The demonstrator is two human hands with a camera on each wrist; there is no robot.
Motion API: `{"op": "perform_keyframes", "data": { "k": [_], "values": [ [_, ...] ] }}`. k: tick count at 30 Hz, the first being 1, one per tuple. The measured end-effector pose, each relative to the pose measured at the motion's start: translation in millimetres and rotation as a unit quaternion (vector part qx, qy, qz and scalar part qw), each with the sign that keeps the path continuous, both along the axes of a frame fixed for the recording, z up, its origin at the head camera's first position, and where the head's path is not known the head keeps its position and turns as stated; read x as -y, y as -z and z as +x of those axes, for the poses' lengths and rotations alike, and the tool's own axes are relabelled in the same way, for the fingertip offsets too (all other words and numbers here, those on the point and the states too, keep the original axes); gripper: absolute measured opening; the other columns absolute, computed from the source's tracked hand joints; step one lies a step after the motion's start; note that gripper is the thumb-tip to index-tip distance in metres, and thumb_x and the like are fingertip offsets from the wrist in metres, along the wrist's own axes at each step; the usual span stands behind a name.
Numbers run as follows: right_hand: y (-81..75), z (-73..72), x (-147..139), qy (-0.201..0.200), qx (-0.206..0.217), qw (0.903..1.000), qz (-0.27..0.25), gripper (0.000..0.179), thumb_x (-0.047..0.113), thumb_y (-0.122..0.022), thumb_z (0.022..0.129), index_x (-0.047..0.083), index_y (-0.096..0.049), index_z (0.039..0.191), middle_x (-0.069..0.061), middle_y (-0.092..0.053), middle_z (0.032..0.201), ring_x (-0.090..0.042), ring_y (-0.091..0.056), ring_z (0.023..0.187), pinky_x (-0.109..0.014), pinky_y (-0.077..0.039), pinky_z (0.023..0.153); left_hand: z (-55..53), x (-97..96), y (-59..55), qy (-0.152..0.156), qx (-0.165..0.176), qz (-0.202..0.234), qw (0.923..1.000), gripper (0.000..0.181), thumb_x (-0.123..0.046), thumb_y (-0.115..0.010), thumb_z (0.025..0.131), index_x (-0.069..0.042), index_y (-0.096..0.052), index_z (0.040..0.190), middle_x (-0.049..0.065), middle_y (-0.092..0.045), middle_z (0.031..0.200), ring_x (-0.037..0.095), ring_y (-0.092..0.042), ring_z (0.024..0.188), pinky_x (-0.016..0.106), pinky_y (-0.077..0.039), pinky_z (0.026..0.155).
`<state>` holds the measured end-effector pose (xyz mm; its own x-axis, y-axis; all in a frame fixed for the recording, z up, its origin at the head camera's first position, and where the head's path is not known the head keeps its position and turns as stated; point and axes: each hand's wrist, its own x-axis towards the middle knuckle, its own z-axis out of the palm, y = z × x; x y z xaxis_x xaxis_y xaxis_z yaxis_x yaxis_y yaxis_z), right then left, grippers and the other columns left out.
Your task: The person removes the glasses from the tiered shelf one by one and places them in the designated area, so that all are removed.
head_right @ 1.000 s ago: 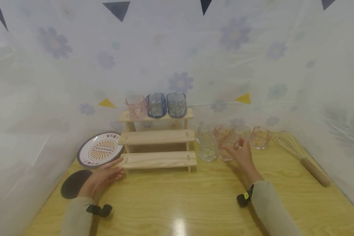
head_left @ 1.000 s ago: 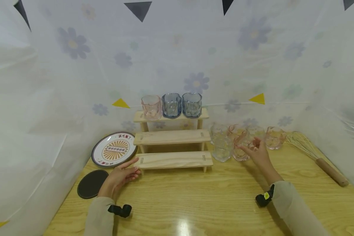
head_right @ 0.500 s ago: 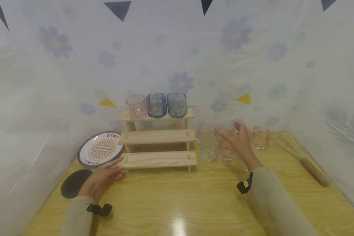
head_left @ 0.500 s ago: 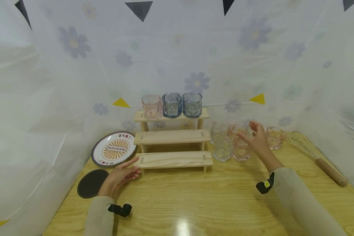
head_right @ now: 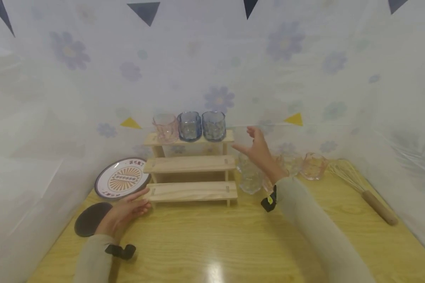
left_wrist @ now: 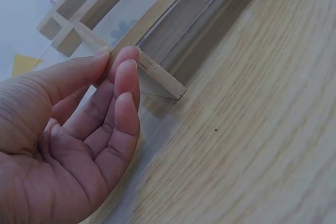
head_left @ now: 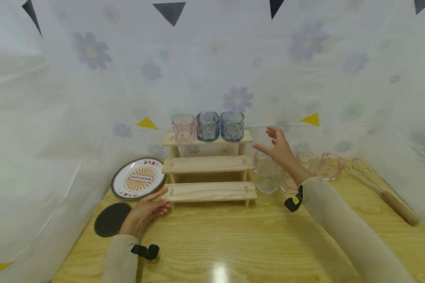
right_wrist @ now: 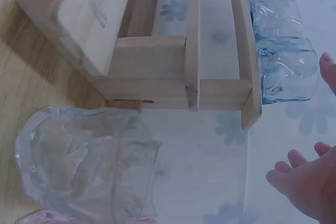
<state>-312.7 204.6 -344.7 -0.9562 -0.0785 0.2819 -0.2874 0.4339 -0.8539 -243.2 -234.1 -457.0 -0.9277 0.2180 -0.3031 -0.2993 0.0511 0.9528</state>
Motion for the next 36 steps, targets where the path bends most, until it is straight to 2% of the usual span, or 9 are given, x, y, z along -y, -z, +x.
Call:
{"op": "perform_keyframes", "data": {
  "k": [7,15,26,32,36],
  "values": [
    [-14.6,-18.7,27.8,-0.020,0.010,0.9996,-0.017,0.089,0.036,-0.072,0.083,0.005,-0.019,0.148,-0.016,-0.025,0.148,-0.031,-0.025,0.137,-0.045,-0.021,0.113,0.7,-0.8,-0.5,-0.006,0.003,0.004,1.0000,0.060,-0.011,-0.060,0.093,-0.010,-0.035,0.147,0.003,-0.071,0.086,0.010,-0.065,0.072,0.022,-0.054,0.069],
    [-23.1,-34.0,52.4,-0.031,0.036,0.9986,-0.025,0.098,0.046,-0.071,0.081,0.011,-0.012,0.151,-0.015,-0.024,0.149,-0.030,-0.024,0.138,-0.049,-0.026,0.110,0.2,0.7,0.5,0.001,-0.008,0.011,0.9999,0.060,-0.010,-0.059,0.094,-0.007,-0.032,0.147,0.001,-0.071,0.084,0.008,-0.065,0.071,0.021,-0.054,0.068],
    [-29.4,-54.4,67.4,-0.015,0.052,0.9979,-0.035,0.107,0.054,-0.070,0.079,0.016,-0.002,0.153,-0.011,-0.023,0.151,-0.026,-0.026,0.136,-0.049,-0.032,0.105,-3.3,0.1,2.7,0.000,-0.007,0.022,0.9997,0.058,-0.009,-0.058,0.094,-0.007,-0.033,0.147,0.001,-0.071,0.083,0.008,-0.065,0.070,0.021,-0.054,0.068],
    [-31.8,-59.5,68.4,-0.021,0.055,0.9967,-0.055,0.106,0.052,-0.070,0.080,0.019,0.000,0.153,-0.007,-0.023,0.153,-0.025,-0.024,0.137,-0.047,-0.030,0.107,-5.9,-2.3,1.0,0.001,-0.006,0.021,0.9998,0.058,-0.009,-0.058,0.095,-0.007,-0.033,0.147,0.001,-0.071,0.084,0.008,-0.065,0.070,0.021,-0.054,0.067],
    [-30.0,-61.6,70.5,-0.025,0.055,0.9963,-0.060,0.107,0.052,-0.070,0.080,0.018,0.000,0.153,-0.009,-0.024,0.151,-0.026,-0.031,0.134,-0.045,-0.032,0.107,-6.2,-4.1,0.8,-0.002,-0.002,0.020,0.9998,0.058,-0.008,-0.058,0.094,-0.006,-0.033,0.147,0.001,-0.071,0.083,0.008,-0.065,0.070,0.021,-0.054,0.067]
  ]
}}
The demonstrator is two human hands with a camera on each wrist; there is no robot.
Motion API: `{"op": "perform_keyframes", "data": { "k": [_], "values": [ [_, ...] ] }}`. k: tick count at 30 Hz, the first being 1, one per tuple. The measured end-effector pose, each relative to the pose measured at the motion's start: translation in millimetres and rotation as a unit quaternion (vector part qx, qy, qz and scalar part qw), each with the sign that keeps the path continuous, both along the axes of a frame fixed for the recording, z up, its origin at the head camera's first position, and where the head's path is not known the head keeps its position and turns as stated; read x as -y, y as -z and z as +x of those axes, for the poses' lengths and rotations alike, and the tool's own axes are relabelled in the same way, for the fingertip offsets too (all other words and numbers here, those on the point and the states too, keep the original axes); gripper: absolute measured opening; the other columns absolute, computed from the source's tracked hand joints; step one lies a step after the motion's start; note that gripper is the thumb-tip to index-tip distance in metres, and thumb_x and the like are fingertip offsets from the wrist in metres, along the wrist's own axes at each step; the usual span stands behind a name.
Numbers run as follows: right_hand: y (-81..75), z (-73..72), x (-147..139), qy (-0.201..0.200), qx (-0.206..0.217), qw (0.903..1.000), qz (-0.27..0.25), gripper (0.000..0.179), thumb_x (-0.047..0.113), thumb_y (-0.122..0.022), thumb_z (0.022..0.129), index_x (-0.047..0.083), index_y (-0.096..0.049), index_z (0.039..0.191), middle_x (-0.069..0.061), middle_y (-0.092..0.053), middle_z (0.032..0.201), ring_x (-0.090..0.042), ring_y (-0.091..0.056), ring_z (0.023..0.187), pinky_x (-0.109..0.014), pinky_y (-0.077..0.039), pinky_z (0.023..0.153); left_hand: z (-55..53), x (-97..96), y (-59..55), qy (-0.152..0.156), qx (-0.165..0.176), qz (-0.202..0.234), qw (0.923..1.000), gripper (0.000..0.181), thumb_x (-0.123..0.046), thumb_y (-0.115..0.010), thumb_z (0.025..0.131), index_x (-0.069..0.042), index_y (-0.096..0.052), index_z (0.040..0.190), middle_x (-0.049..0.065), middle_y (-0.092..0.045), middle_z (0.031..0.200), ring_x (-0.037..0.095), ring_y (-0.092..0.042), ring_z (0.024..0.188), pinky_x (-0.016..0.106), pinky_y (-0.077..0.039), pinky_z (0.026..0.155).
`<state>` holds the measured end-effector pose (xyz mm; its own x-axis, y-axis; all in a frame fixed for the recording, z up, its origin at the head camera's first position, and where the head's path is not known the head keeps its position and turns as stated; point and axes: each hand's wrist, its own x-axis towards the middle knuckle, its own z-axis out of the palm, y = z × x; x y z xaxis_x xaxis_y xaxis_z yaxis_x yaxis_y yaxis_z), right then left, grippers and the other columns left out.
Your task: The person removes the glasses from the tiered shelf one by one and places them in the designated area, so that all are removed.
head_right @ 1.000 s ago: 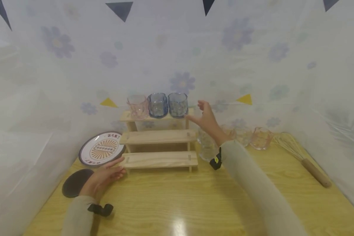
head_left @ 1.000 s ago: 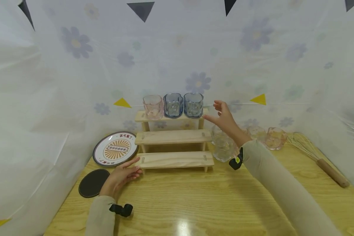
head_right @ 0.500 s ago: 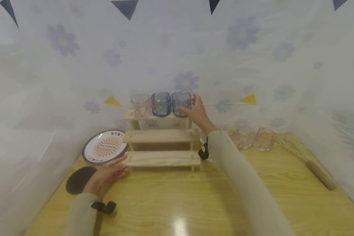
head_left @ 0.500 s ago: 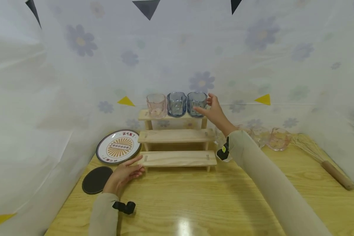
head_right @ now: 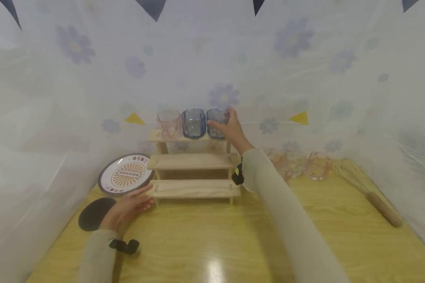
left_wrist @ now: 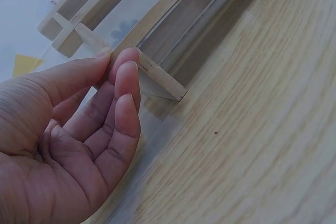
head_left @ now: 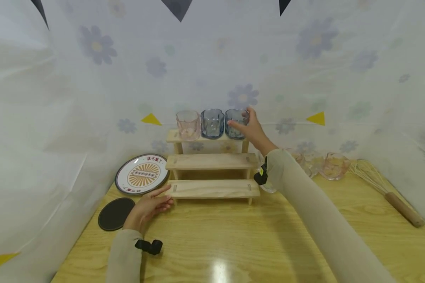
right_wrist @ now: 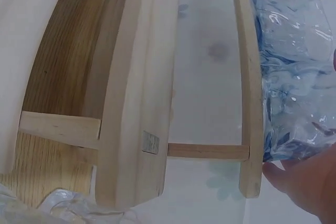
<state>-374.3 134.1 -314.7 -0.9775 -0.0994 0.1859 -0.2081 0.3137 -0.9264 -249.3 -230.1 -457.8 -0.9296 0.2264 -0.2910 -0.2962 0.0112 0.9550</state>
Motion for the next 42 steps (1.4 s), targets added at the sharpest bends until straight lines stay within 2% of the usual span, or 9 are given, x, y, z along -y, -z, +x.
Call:
{"op": "perform_keyframes", "data": {
  "k": [4,15,24,33,42],
  "values": [
    [2.0,0.1,2.3,0.005,-0.002,1.0000,0.001,0.103,0.050,-0.069,0.081,0.016,-0.003,0.153,-0.010,-0.027,0.149,-0.026,-0.037,0.129,-0.043,-0.036,0.104,0.6,-1.0,0.2,0.002,0.003,0.000,1.0000,0.058,-0.008,-0.058,0.094,-0.006,-0.034,0.147,0.002,-0.071,0.083,0.009,-0.065,0.070,0.021,-0.054,0.068],
    [4.0,3.5,8.3,0.029,-0.004,0.9995,0.009,0.094,0.047,-0.070,0.082,0.015,-0.014,0.150,-0.008,-0.034,0.142,-0.026,-0.037,0.127,-0.044,-0.037,0.102,3.5,0.6,5.6,-0.005,0.004,-0.009,0.9999,0.058,-0.010,-0.060,0.093,-0.009,-0.036,0.146,0.003,-0.071,0.086,0.010,-0.065,0.071,0.022,-0.054,0.068],
    [-5.7,5.2,12.9,0.018,-0.008,0.9998,0.008,0.091,0.043,-0.071,0.083,0.012,-0.016,0.149,-0.009,-0.036,0.140,-0.024,-0.040,0.125,-0.042,-0.039,0.100,4.4,4.8,4.1,-0.007,-0.002,-0.004,1.0000,0.059,-0.010,-0.059,0.094,-0.009,-0.035,0.147,0.001,-0.071,0.084,0.009,-0.065,0.072,0.022,-0.054,0.068],
    [-7.4,18.2,-1.9,0.007,0.010,0.9999,-0.006,0.092,0.040,-0.073,0.082,0.013,-0.017,0.150,-0.008,-0.036,0.141,-0.025,-0.040,0.123,-0.043,-0.042,0.096,5.5,4.1,3.7,-0.003,-0.001,0.000,1.0000,0.059,-0.010,-0.060,0.093,-0.009,-0.035,0.147,0.001,-0.071,0.084,0.009,-0.066,0.071,0.022,-0.054,0.069],
    [-2.1,30.5,-29.8,0.023,-0.002,0.9996,-0.014,0.094,0.043,-0.075,0.079,0.013,-0.019,0.149,-0.007,-0.038,0.139,-0.024,-0.040,0.121,-0.044,-0.040,0.095,3.6,3.5,3.4,-0.004,0.001,0.007,1.0000,0.059,-0.009,-0.060,0.093,-0.009,-0.035,0.147,0.001,-0.071,0.083,0.009,-0.066,0.071,0.022,-0.054,0.069]
  ]
}}
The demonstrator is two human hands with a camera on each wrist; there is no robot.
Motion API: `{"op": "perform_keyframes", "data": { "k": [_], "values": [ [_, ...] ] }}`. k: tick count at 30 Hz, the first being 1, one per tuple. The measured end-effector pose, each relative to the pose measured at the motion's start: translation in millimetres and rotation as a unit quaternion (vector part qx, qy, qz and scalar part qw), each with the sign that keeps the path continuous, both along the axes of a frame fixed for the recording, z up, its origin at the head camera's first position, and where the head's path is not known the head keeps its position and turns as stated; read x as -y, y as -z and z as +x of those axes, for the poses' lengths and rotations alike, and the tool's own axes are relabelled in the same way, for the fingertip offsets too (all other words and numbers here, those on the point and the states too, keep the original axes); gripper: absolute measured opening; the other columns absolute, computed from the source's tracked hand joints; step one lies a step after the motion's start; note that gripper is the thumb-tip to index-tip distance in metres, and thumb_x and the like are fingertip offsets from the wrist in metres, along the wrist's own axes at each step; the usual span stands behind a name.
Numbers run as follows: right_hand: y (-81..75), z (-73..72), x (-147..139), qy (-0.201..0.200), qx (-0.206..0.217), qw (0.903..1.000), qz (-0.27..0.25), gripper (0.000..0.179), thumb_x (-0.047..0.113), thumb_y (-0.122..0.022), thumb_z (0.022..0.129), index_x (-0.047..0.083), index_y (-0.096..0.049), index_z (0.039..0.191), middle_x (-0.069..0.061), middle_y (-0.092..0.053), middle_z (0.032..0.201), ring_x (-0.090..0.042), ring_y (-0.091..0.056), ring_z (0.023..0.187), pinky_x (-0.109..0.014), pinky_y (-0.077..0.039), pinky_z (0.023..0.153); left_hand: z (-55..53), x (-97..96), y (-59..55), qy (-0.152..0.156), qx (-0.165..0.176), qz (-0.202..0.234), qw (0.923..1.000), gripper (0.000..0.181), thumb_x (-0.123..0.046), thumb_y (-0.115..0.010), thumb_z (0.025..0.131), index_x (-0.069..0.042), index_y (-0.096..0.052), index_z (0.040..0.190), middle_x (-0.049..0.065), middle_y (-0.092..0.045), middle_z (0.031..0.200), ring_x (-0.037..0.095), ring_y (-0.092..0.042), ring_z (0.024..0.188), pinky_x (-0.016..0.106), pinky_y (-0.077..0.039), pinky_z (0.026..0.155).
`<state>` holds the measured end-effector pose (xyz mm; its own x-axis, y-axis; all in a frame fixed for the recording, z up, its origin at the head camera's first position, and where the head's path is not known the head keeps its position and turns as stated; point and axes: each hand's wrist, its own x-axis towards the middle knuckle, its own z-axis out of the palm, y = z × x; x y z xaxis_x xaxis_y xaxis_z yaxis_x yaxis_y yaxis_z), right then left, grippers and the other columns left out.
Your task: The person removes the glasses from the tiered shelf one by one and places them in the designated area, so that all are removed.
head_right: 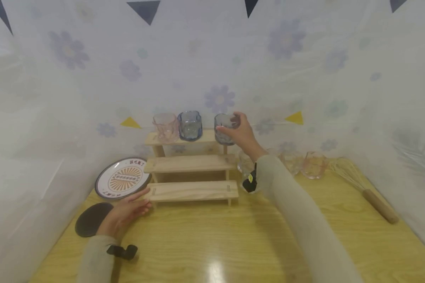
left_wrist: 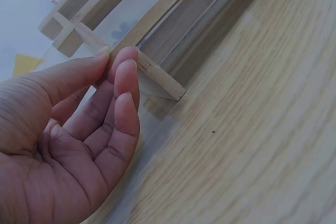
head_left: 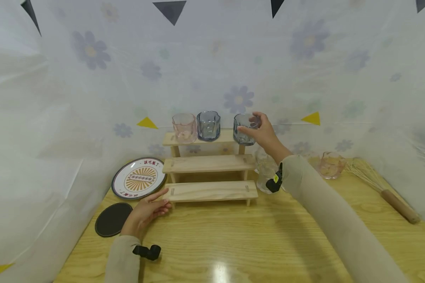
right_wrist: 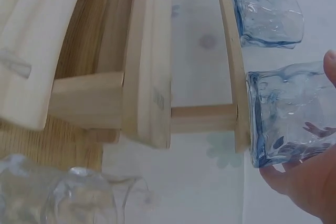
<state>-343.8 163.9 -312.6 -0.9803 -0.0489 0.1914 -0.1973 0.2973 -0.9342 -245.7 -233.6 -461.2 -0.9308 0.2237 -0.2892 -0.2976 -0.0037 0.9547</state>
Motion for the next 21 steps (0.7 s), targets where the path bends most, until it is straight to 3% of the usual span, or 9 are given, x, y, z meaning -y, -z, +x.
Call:
{"op": "perform_keyframes", "data": {
  "k": [10,21],
  "values": [
    [1.8,21.1,-42.5,0.000,-0.019,0.9993,0.033,0.095,0.043,-0.074,0.079,0.011,-0.019,0.149,-0.012,-0.038,0.141,-0.026,-0.040,0.121,-0.046,-0.039,0.097,0.8,-0.3,4.1,0.010,-0.007,-0.011,0.9999,0.060,-0.011,-0.061,0.093,-0.008,-0.034,0.147,0.003,-0.071,0.086,0.009,-0.065,0.072,0.022,-0.054,0.069],
    [-1.7,50.5,-91.3,0.022,0.000,0.9990,0.038,0.090,0.036,-0.071,0.084,0.009,-0.015,0.150,-0.015,-0.034,0.142,-0.030,-0.035,0.126,-0.045,-0.035,0.098,1.3,-1.1,2.7,0.009,-0.009,-0.020,0.9997,0.058,-0.010,-0.058,0.095,-0.008,-0.033,0.147,0.001,-0.071,0.084,0.009,-0.065,0.071,0.022,-0.054,0.069]
  ]
}}
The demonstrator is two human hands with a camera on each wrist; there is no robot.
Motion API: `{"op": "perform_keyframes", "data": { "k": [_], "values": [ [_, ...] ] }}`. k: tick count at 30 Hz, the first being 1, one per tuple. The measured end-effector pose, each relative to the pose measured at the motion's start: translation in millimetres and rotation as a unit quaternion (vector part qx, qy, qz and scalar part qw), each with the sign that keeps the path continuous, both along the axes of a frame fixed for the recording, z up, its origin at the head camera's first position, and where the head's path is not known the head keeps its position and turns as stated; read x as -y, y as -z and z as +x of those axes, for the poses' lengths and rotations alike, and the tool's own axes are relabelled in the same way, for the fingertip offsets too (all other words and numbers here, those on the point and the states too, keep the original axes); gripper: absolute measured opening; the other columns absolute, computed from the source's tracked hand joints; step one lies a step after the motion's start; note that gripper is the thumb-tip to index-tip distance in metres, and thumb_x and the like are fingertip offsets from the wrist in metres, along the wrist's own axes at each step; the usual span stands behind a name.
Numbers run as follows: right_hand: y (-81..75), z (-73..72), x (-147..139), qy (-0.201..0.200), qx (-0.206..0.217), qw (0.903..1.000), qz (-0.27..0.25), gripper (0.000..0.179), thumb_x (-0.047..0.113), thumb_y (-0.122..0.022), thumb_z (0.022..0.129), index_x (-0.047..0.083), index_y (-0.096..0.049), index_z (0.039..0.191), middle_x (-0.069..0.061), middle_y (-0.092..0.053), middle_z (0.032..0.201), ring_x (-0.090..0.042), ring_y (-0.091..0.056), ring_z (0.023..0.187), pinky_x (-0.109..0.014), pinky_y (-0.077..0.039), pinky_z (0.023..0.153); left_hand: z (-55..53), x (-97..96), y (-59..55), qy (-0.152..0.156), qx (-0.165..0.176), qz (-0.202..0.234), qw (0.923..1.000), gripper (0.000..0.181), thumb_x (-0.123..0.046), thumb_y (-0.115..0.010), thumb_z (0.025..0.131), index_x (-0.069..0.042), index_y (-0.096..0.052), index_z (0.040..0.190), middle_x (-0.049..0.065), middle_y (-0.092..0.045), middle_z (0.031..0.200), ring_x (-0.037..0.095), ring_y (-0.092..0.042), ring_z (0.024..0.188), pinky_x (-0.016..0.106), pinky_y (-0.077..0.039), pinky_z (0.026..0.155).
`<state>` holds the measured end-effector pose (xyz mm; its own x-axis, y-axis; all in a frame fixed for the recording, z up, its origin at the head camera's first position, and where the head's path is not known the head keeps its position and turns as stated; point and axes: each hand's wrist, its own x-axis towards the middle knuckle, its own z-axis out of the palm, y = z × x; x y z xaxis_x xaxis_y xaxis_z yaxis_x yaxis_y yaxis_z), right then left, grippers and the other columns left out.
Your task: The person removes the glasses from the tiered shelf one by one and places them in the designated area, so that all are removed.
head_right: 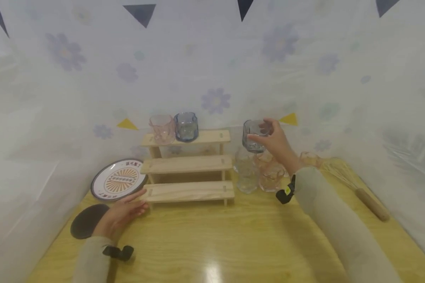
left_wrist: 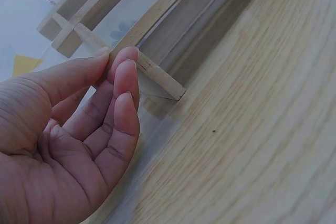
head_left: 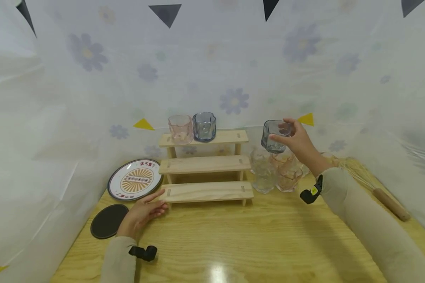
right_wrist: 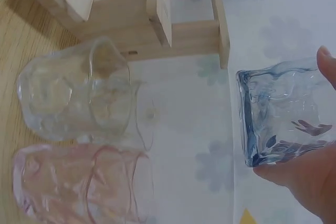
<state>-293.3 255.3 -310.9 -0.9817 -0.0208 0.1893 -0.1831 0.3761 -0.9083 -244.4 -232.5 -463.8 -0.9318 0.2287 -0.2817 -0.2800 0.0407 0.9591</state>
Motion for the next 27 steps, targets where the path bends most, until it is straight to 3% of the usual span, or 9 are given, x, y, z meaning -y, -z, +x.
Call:
{"op": "perform_keyframes", "data": {
  "k": [6,10,16,24,27],
  "values": [
    [4.6,18.3,-27.6,0.020,0.001,0.9996,0.021,0.088,0.036,-0.069,0.086,0.009,-0.014,0.150,-0.008,-0.037,0.139,-0.030,-0.037,0.127,-0.042,-0.038,0.100,0.4,0.3,-1.8,0.007,-0.003,0.001,1.0000,0.060,-0.012,-0.059,0.094,-0.008,-0.031,0.148,0.001,-0.071,0.085,0.009,-0.065,0.072,0.022,-0.054,0.070],
    [15.2,32.1,-45.3,0.036,0.011,0.9987,0.034,0.087,0.036,-0.068,0.087,0.009,-0.015,0.150,0.000,-0.040,0.133,-0.023,-0.040,0.120,-0.027,-0.043,0.091,1.0,0.6,-1.8,0.007,0.000,0.002,1.0000,0.060,-0.012,-0.059,0.094,-0.007,-0.031,0.148,0.002,-0.071,0.086,0.008,-0.065,0.072,0.022,-0.054,0.070],
    [31.2,50.9,-69.2,0.058,0.013,0.9965,0.058,0.085,0.037,-0.067,0.088,0.009,-0.016,0.150,-0.011,-0.038,0.139,-0.018,-0.040,0.114,-0.014,-0.042,0.078,1.8,1.1,-2.0,0.002,0.001,0.004,1.0000,0.060,-0.011,-0.059,0.094,-0.007,-0.032,0.148,0.002,-0.071,0.085,0.008,-0.065,0.071,0.022,-0.054,0.069],
    [55.3,65.6,-99.3,0.077,0.017,0.9939,0.077,0.086,0.034,-0.066,0.089,0.003,-0.013,0.149,0.013,-0.042,0.121,-0.016,-0.039,0.112,-0.017,-0.043,0.074,1.5,1.9,-2.7,0.001,0.005,0.004,1.0000,0.060,-0.013,-0.060,0.094,-0.009,-0.033,0.148,0.002,-0.071,0.086,0.009,-0.065,0.072,0.022,-0.054,0.069],
    [64.2,69.5,-107.8,0.080,0.028,0.9933,0.079,0.087,0.035,-0.065,0.090,0.003,-0.010,0.150,0.012,-0.041,0.123,-0.023,-0.036,0.117,-0.025,-0.042,0.080,1.3,1.8,-3.0,0.000,0.007,0.003,1.0000,0.060,-0.014,-0.060,0.094,-0.010,-0.033,0.148,0.003,-0.071,0.086,0.009,-0.065,0.072,0.022,-0.054,0.069]
  ]
}}
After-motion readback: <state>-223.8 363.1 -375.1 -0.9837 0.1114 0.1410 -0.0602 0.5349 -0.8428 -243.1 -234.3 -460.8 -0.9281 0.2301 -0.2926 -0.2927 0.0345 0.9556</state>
